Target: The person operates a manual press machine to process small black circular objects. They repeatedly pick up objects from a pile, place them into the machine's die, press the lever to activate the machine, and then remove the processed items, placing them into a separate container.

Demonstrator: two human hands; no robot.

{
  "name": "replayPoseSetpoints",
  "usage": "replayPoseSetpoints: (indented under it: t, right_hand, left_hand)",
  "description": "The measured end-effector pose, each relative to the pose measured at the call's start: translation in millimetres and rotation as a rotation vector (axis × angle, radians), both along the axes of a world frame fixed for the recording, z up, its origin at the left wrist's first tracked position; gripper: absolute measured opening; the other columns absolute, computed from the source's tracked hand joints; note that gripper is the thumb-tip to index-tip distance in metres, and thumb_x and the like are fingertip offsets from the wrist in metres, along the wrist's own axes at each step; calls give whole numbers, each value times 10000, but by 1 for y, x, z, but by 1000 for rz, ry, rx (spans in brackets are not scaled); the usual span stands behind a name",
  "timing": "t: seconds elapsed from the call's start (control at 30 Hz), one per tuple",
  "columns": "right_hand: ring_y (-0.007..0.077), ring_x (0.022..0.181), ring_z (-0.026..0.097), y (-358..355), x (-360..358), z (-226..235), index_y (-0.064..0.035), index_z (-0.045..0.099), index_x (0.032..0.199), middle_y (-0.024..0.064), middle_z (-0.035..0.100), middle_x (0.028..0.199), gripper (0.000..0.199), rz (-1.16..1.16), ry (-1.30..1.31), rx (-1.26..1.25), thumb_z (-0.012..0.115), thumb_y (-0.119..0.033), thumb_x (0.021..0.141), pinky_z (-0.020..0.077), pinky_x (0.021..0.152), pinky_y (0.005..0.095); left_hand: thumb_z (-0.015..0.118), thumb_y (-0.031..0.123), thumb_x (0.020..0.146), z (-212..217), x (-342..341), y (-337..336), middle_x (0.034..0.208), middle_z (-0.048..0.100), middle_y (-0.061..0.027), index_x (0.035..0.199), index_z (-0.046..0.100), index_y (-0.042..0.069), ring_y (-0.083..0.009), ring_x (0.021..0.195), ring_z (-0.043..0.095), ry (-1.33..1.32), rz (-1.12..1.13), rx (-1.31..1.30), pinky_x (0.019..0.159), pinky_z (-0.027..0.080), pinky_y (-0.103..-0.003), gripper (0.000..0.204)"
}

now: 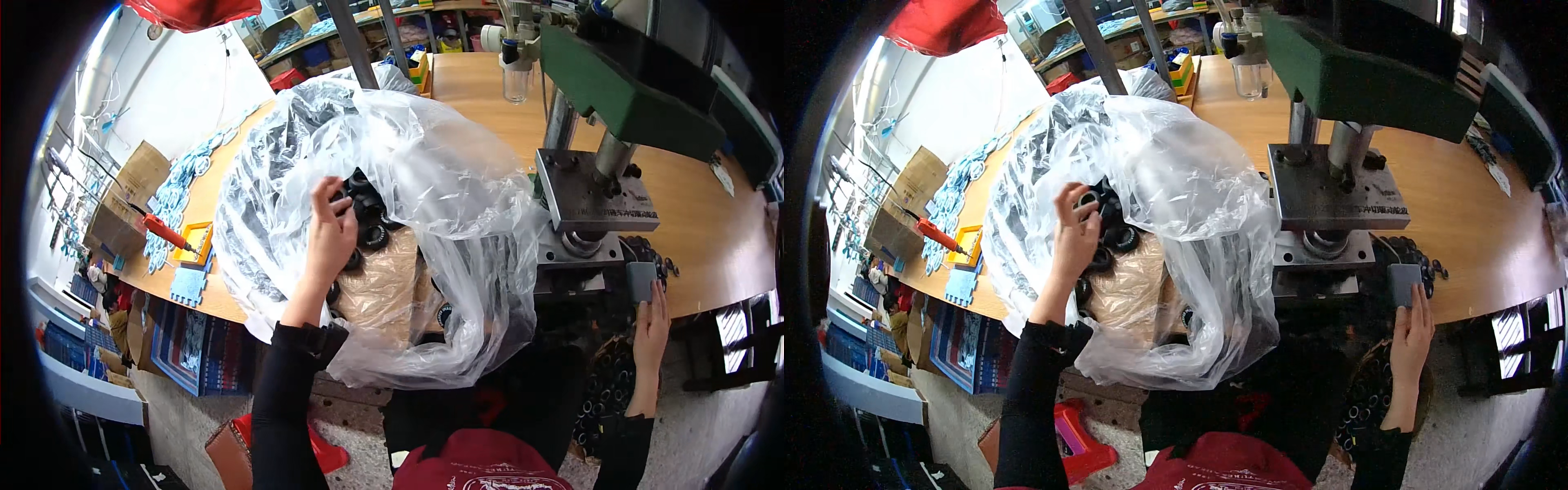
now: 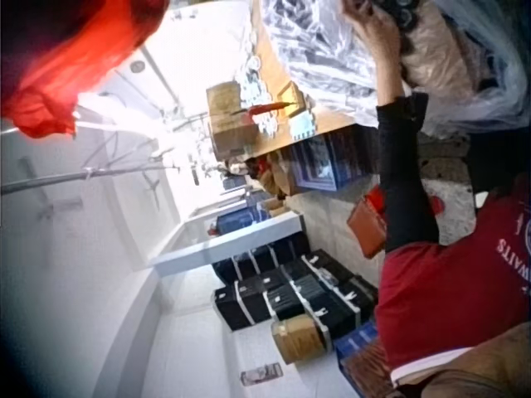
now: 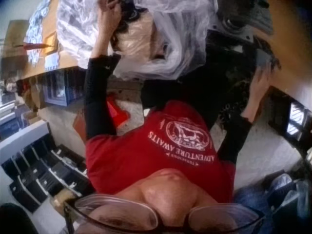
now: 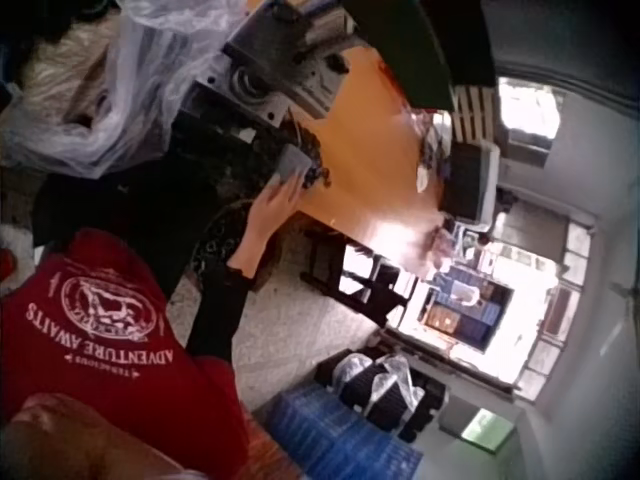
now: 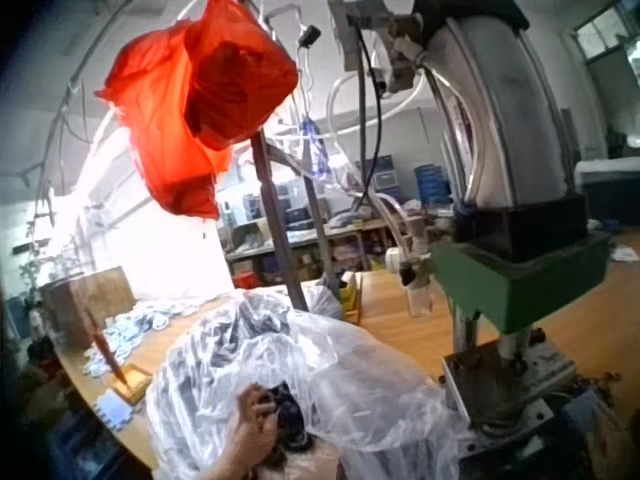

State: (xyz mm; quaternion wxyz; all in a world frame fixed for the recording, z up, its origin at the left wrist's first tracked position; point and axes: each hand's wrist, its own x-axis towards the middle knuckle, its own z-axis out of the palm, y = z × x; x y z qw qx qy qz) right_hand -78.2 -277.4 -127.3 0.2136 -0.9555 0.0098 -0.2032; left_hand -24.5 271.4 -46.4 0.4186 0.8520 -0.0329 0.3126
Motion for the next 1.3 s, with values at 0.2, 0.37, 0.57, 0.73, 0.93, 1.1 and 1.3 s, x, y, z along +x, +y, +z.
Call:
replayPoseSetpoints:
  t: [0.2, 0.37, 0.57, 0.73, 0.93, 1.1, 1.3]
  right_hand:
    - [320, 1295, 445, 10, -4, 13, -62, 498, 1382, 129, 477, 1430, 444, -32, -16, -23, 527, -267, 989, 327, 1080, 420]
    - [328, 1155, 548, 40, 13, 45, -49, 564, 1300, 142, 593, 1278, 404, 122, -170, 216, 580, -265, 959, 385, 1009, 432]
    - [321, 1003, 601, 113, 33, 102, -13, 579, 1156, 147, 638, 1036, 473, 322, -464, 261, 732, -317, 828, 451, 851, 435]
    - [344, 1098, 548, 161, 67, 111, -49, 600, 1133, 151, 592, 1140, 552, 242, -377, 415, 788, -373, 728, 412, 913, 439]
    - [316, 1174, 476, 145, 61, 93, -66, 586, 1188, 116, 542, 1208, 593, 139, -251, 295, 763, -412, 740, 345, 986, 448]
    - [326, 1171, 499, 105, 18, 69, -74, 568, 1241, 125, 560, 1221, 632, 137, -366, 408, 777, -405, 744, 369, 996, 431]
    - [370, 1088, 544, -12, -80, -44, -47, 582, 1197, 184, 590, 1131, 583, -292, -67, 320, 728, -443, 795, 424, 957, 449]
  left_hand:
    - [589, 22, 783, -56, 8, 19, 1359, 481, -149, 1304, 512, 90, -382, 1266, 431, 321, 21, 1101, 1056, 352, -470, 531]
    - [546, 19, 779, -44, 18, 16, 1027, 636, -177, 1153, 587, 68, -374, 1004, 585, 313, -70, 1097, 965, 391, -498, 380]
    - [767, 66, 649, 2, -15, -27, 947, 638, -181, 1189, 548, 46, -324, 941, 638, 326, -240, 551, 811, 504, -396, 583]
    - [692, -34, 767, 16, -71, -21, 1219, 580, -124, 1385, 444, 15, -209, 1043, 596, 516, -507, -49, 863, 500, -318, 668]
    - [729, -22, 746, 58, -93, -146, 1138, 621, -118, 1331, 494, -5, -183, 973, 601, 460, -684, -321, 768, 499, -293, 631]
    - [701, -75, 743, 41, -56, -240, 1222, 533, -130, 1350, 444, -11, -179, 1037, 569, 435, -610, -614, 918, 456, -300, 662]
    - [683, -45, 807, -1, -7, -235, 1210, 588, -140, 1370, 446, -41, -189, 1065, 574, 205, -441, -154, 932, 449, -301, 612]
